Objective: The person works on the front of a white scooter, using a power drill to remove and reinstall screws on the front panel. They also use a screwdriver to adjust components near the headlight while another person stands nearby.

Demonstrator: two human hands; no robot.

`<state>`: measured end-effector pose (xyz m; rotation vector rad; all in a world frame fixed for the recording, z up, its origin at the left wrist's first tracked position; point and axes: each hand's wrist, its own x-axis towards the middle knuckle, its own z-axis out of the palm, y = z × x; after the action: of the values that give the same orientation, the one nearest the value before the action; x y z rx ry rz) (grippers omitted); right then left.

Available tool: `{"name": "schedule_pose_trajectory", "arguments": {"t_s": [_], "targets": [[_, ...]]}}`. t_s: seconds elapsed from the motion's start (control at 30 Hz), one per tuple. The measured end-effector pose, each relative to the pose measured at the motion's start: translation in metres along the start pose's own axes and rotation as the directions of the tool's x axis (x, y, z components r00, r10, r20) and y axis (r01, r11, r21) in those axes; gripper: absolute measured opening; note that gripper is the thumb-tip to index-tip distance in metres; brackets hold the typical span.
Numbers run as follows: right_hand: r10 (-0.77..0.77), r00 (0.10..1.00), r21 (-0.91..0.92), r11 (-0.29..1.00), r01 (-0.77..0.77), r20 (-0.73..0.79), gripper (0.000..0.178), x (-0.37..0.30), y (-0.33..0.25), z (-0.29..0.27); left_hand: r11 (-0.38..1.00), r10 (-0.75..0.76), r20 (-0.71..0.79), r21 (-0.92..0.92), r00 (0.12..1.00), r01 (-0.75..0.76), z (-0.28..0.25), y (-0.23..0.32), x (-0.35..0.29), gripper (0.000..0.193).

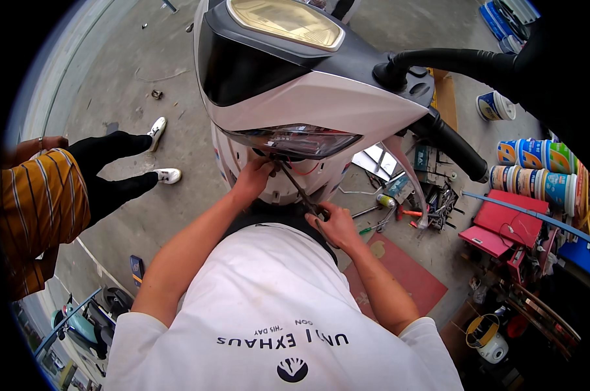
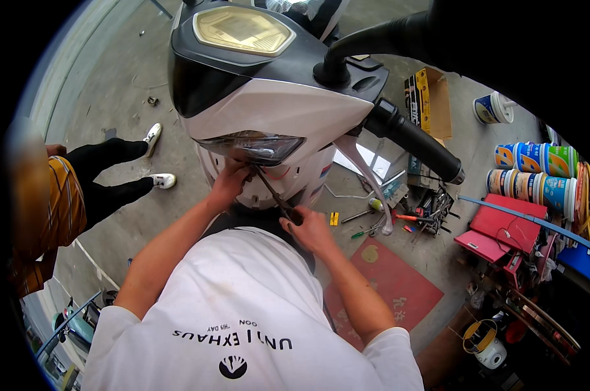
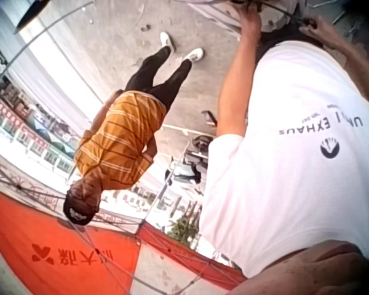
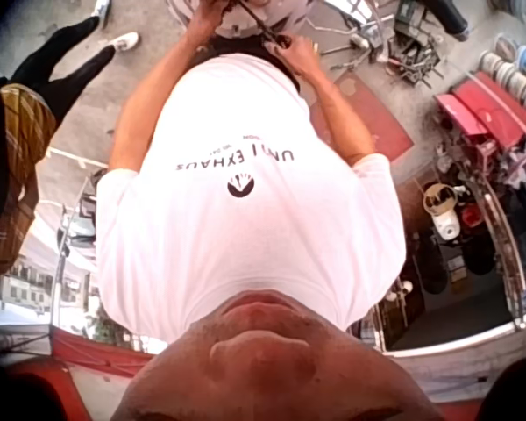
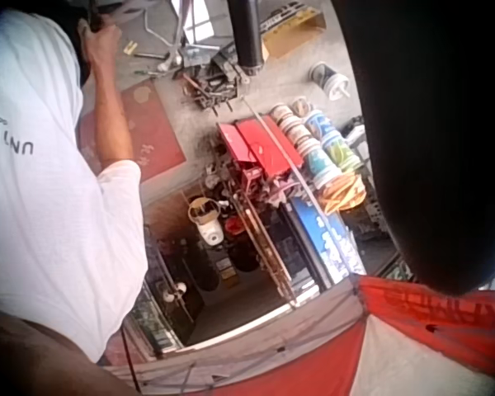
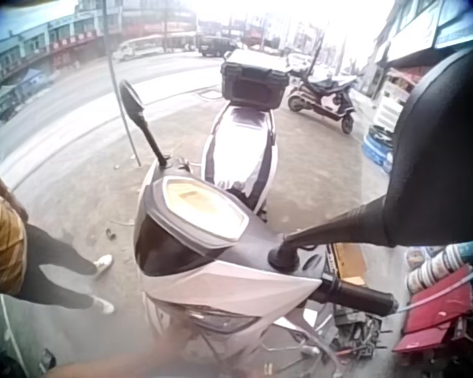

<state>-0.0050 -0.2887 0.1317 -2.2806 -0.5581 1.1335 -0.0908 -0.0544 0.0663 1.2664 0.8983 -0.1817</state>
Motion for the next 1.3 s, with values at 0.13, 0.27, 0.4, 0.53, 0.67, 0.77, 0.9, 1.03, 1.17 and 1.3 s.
{"name": "schedule_pose_trajectory", "arguments": {"t_s": [0.13, 0.27, 0.4, 0.53, 0.67, 0.77, 0.9, 1.03, 1.17, 1.3], "targets": [[-0.055, 0.998, -0.120, 0.991, 0.051, -0.032, 0.046, 0.003, 0.004, -0.005, 0.981, 0.139, -0.020, 0.137, 0.990, -0.135, 0.000, 0.002, -0.001, 0.028], [-0.071, 0.996, -0.212, 0.975, 0.060, -0.045, 0.045, 0.005, 0.007, -0.008, 0.995, -0.001, -0.023, 0.097, 1.000, 0.003, 0.002, 0.006, -0.002, 0.028], [-0.052, 0.998, -0.202, 0.978, 0.044, -0.036, 0.045, 0.005, 0.006, -0.011, 0.998, -0.047, 0.046, 0.033, 0.998, 0.046, -0.002, -0.002, 0.003, 0.028], [-0.040, 0.998, -0.083, 0.996, 0.036, -0.048, 0.041, 0.007, 0.007, -0.005, 0.990, -0.032, 0.068, 0.140, 0.997, 0.022, 0.003, 0.008, -0.001, 0.031], [0.003, 0.998, 0.000, 1.000, -0.003, -0.066, 0.040, 0.004, 0.000, 0.004, 0.998, 0.061, 0.081, 0.005, 0.995, -0.062, 0.011, 0.024, -0.011, 0.037], [0.027, 0.998, 0.060, 0.998, -0.024, -0.054, 0.040, 0.003, 0.000, 0.009, 0.996, 0.056, 0.056, -0.071, 0.997, -0.052, 0.013, 0.023, -0.011, 0.038], [0.028, 0.998, 0.047, 0.999, -0.025, -0.060, 0.040, 0.003, -0.002, 0.010, 0.994, 0.024, 0.034, -0.105, 0.999, -0.020, 0.014, 0.023, -0.010, 0.040], [0.028, 0.998, 0.065, 0.998, -0.024, -0.061, 0.041, 0.003, -0.001, 0.013, 0.989, 0.064, 0.036, -0.135, 0.997, -0.059, 0.014, 0.016, -0.006, 0.040], [0.043, 0.998, 0.086, 0.995, -0.039, -0.041, 0.041, 0.003, -0.001, 0.014, 0.987, 0.068, 0.023, -0.150, 0.997, -0.064, 0.014, 0.012, -0.005, 0.039], [0.036, 0.998, 0.110, 0.994, -0.029, -0.060, 0.041, 0.000, 0.000, 0.017, 0.988, 0.049, 0.022, -0.149, 0.999, -0.045, 0.014, 0.012, -0.005, 0.036]]}}
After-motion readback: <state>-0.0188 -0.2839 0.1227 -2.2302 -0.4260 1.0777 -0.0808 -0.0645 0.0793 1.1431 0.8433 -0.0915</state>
